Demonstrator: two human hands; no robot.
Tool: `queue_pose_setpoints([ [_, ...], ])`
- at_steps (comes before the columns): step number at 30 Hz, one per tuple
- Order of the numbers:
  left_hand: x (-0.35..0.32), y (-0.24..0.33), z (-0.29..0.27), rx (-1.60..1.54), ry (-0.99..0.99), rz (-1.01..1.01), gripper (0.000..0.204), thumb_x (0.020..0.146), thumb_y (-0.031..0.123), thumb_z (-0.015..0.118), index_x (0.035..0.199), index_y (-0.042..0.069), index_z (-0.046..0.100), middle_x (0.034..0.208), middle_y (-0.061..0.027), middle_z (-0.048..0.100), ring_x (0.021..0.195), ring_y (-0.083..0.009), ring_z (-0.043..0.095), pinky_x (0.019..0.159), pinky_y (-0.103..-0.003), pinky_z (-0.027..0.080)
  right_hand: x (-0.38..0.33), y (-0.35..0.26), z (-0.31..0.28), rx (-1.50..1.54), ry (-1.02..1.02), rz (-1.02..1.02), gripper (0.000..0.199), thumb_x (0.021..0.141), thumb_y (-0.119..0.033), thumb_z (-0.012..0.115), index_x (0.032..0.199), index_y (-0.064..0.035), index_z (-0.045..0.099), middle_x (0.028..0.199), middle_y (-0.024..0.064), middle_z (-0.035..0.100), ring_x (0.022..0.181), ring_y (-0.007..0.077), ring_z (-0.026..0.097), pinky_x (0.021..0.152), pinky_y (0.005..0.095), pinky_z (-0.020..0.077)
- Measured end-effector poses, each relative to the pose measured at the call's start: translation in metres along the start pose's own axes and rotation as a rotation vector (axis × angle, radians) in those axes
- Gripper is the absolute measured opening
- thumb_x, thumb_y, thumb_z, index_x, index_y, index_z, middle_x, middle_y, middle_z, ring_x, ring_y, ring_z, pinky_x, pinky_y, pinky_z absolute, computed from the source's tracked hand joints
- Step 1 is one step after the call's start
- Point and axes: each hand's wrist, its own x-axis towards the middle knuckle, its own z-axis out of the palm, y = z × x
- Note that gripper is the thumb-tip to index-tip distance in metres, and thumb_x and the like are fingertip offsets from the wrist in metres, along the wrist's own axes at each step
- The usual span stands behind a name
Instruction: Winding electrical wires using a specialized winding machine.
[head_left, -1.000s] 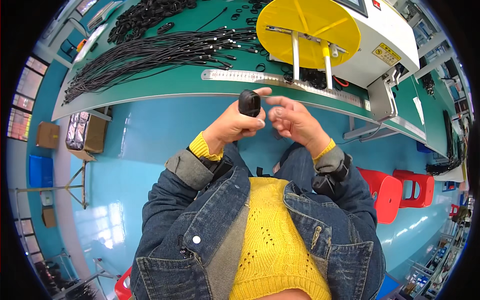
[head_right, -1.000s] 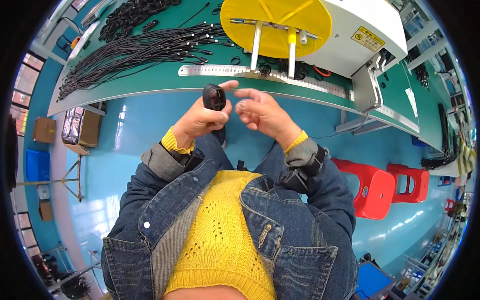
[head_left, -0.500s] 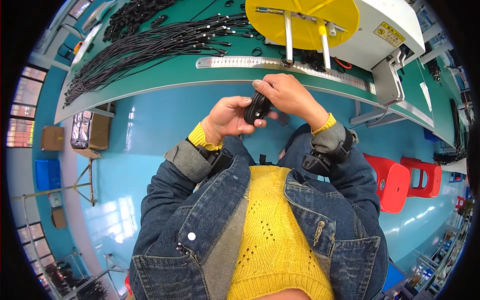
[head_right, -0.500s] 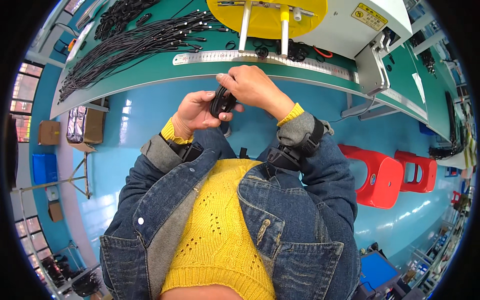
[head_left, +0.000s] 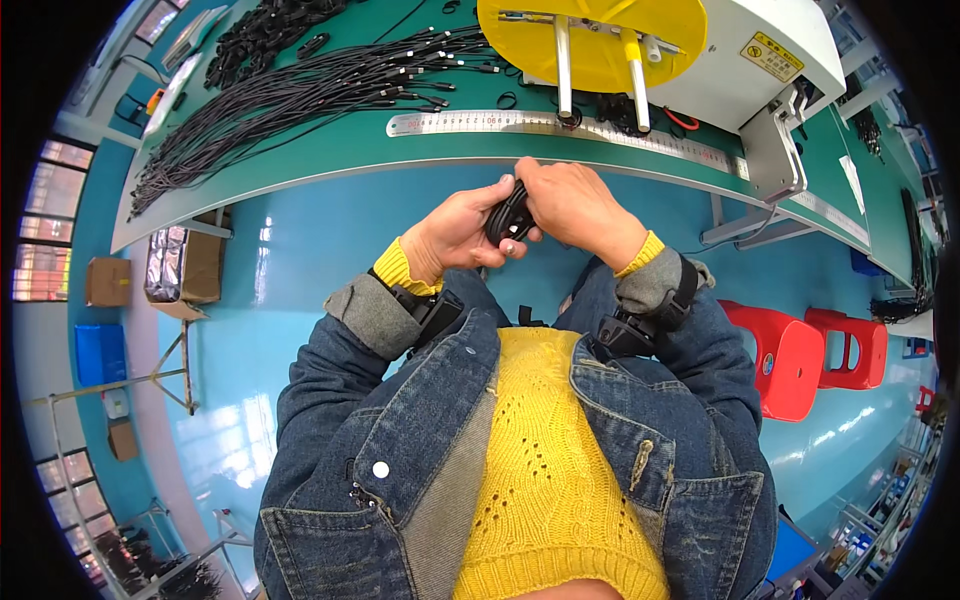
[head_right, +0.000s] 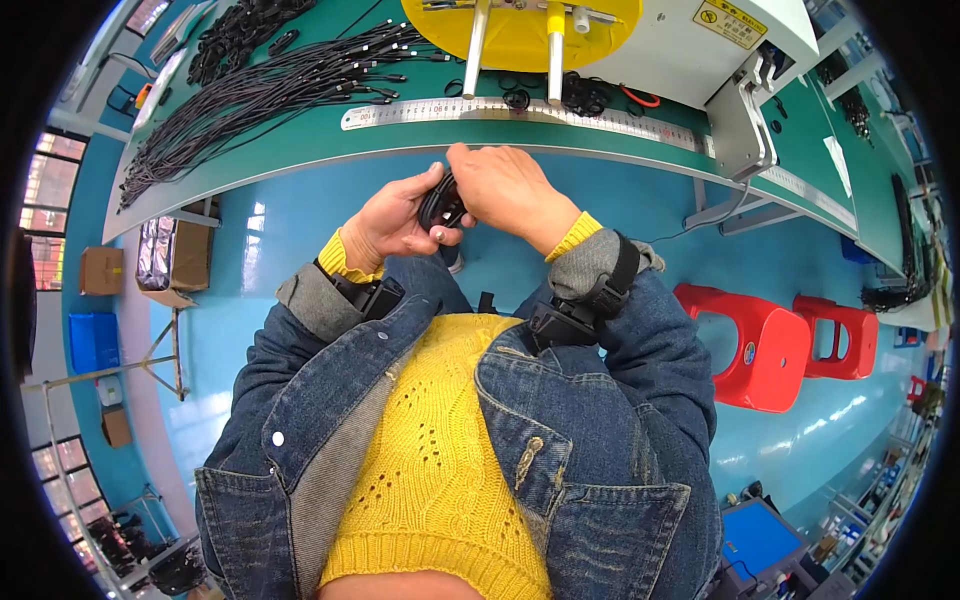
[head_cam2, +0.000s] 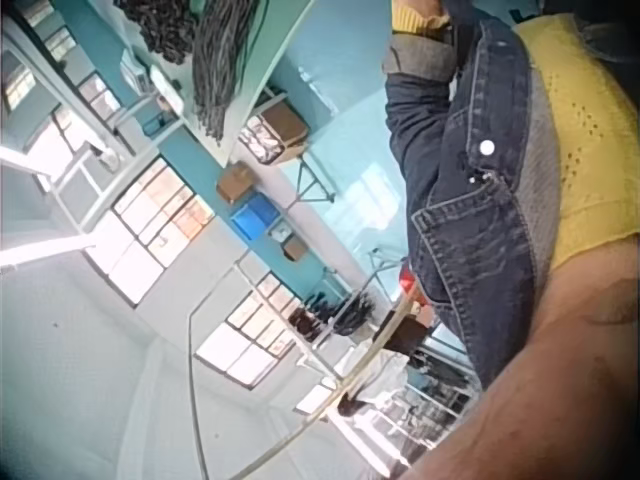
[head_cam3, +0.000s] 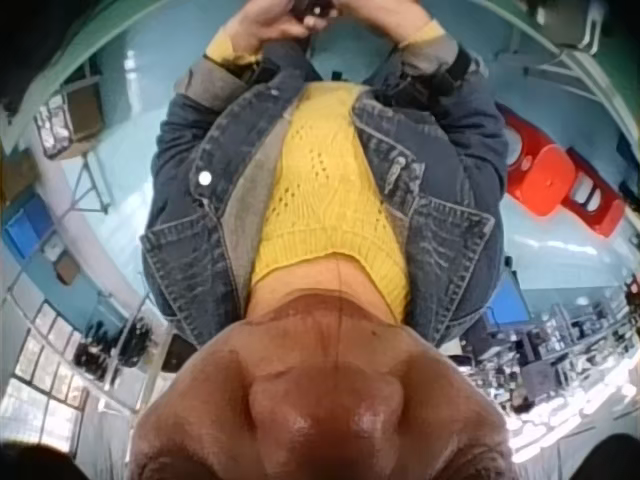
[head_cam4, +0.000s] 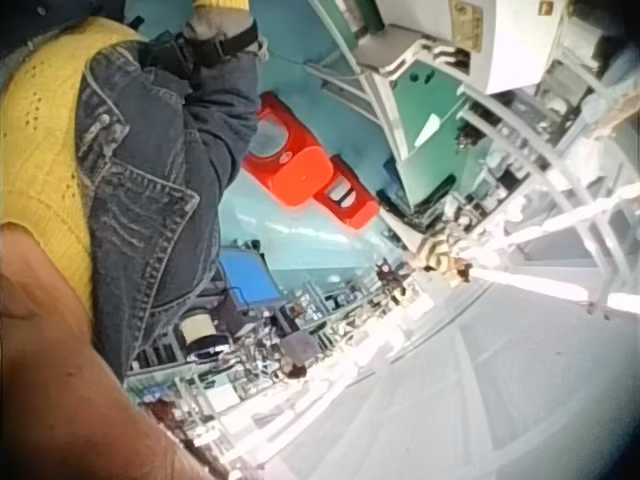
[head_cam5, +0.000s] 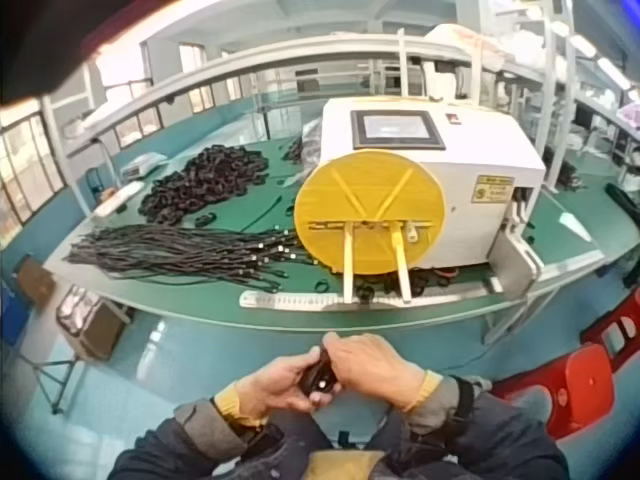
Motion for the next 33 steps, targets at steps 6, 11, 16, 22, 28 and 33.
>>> queue_pose_setpoints([
  [6,0.0,-0.008,0.008,0.264,0.244,0.101,0.049,0.09,0.054,0.036,0.096,0.007,0.051,0.077,-0.0117,0.054,0.049,-0.0116,0.045,0.031,-0.018,0.027,-0.01,0.002,0.015,0.037,0.105,0.082,0.021,0.071,-0.011,0.058,0.079,0.0027,0.045,0.065,0.0219,0.059,0.064,0.0381,0.06,0.058,0.0452,0.0473],
  [11,-0.001,-0.01,-0.001,0.337,0.199,0.096,0.051,0.088,0.056,0.037,0.089,0.007,0.052,0.068,-0.0086,0.053,0.04,-0.0075,0.04,0.031,-0.018,0.026,-0.014,-0.005,0.031,0.106,0.19,0.19,0.017,0.074,-0.01,0.055,0.078,0.0032,0.045,0.064,0.0238,0.058,0.064,0.0398,0.059,0.058,0.0473,0.0469],
  [16,-0.002,-0.009,0.006,0.516,0.408,0.002,0.051,0.089,0.054,0.037,0.085,0.005,0.052,0.061,-0.0056,0.051,0.035,-0.0058,0.034,0.03,-0.017,0.025,-0.031,-0.01,0.069,0.282,0.31,0.351,0.011,0.078,-0.007,0.049,0.079,0.0026,0.044,0.064,0.0237,0.056,0.062,0.0431,0.055,0.056,0.0505,0.0424],
  [22,-0.009,-0.004,-0.009,0.666,0.242,-0.184,0.052,0.087,0.053,0.044,0.08,0.003,0.052,0.058,-0.0001,0.049,0.036,-0.0037,0.033,0.031,-0.017,0.025,-0.029,-0.007,0.077,0.272,0.213,0.337,0.014,0.08,-0.01,0.049,0.081,0.0036,0.046,0.064,0.0224,0.057,0.062,0.0415,0.056,0.056,0.0489,0.0429],
  [28,-0.019,-0.006,-0.01,0.612,0.267,-0.141,0.046,0.087,0.047,0.05,0.079,0.001,0.053,0.059,0.0013,0.048,0.036,-0.0025,0.032,0.031,-0.017,0.024,-0.029,-0.005,0.065,0.689,0.14,0.149,0.029,0.082,-0.025,0.05,0.083,0.0044,0.049,0.061,0.0198,0.058,0.057,0.0335,0.059,0.049,0.0408,0.0449],
  [33,-0.022,-0.007,-0.011,0.617,0.279,-0.116,0.043,0.087,0.044,0.051,0.082,0.002,0.056,0.06,0.0019,0.047,0.037,-0.0023,0.032,0.032,-0.017,0.024,-0.012,-0.013,0.029,1.189,-0.315,0.664,0.041,0.085,-0.037,0.047,0.081,0.0039,0.051,0.056,0.0129,0.054,0.05,0.0217,0.054,0.042,0.0328,0.0405],
])
